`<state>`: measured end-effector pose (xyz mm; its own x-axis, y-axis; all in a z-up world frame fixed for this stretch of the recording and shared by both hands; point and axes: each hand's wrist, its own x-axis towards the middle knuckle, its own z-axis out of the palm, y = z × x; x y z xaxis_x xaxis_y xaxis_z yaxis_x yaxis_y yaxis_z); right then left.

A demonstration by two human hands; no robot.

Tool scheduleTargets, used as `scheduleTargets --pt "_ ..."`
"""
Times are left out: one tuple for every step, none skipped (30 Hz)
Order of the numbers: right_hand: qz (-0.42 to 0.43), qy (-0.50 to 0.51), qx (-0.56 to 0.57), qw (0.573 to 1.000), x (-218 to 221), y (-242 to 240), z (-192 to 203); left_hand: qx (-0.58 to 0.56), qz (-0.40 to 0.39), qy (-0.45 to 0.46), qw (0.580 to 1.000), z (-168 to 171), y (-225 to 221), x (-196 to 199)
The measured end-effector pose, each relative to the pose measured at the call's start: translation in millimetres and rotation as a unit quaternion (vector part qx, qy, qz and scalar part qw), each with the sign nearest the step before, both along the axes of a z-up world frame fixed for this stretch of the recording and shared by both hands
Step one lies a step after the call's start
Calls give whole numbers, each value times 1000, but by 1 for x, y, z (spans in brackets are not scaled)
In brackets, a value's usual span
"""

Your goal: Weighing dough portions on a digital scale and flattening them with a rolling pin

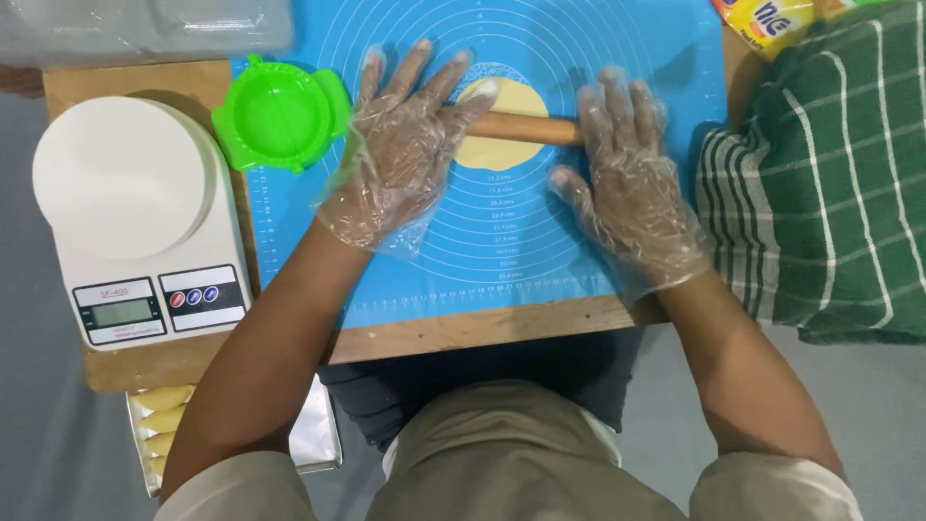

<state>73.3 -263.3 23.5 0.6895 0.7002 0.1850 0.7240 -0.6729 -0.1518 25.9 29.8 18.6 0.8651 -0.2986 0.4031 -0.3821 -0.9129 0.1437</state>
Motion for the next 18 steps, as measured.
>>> scheduleTargets --pt "4 4 8 1000 -5 -1 0 -3 -9 14 1000 -3 2 2" --pt "8 8 15 1000 -10 -3 0 -5 -19 28 999 -6 5 3" --pt "10 9 15 1000 -15 -3 1 -5 -17 29 999 -5 6 3" --pt "2 10 1 1000 -19 -3 2 -4 -25 29 999 -5 7 3" --pt "-7 11 -13 1000 -24 -3 3 -3 -33 29 999 -4 9 4" --pt "-6 11 -13 1000 -30 -1 7 -3 -32 30 999 -6 10 3" --pt "-4 18 0 1000 -36 0 10 -5 -32 38 999 -8 10 3" --pt "-1 25 12 1000 -42 1 14 -8 -32 46 998 -10 11 3" --pt "-1 26 12 1000 -45 1 14 -8 -32 47 998 -13 12 3" --pt "2 24 17 1000 -49 0 14 -22 -34 55 998 -16 14 3" --pt "6 22 22 999 -52 0 14 -36 -37 63 997 -19 15 3" --pt "6 23 22 999 -56 0 15 -36 -36 64 997 -29 18 3" --pt "0 20 10 1000 -60 1 16 -50 -45 44 997 -38 21 3" --pt "-5 16 -1 1000 -63 3 18 -65 -53 24 996 -46 25 3" --pt "-3 16 0 1000 -65 2 20 -63 -51 24 996 -47 26 1" --pt "5 23 14 1000 -68 1 21 -51 -55 21 997 -48 27 -1" --pt "14 30 28 999 -70 0 23 -39 -59 18 997 -49 28 -3" --pt "15 30 30 999 -70 -1 21 -37 -58 18 997 -45 26 -6"
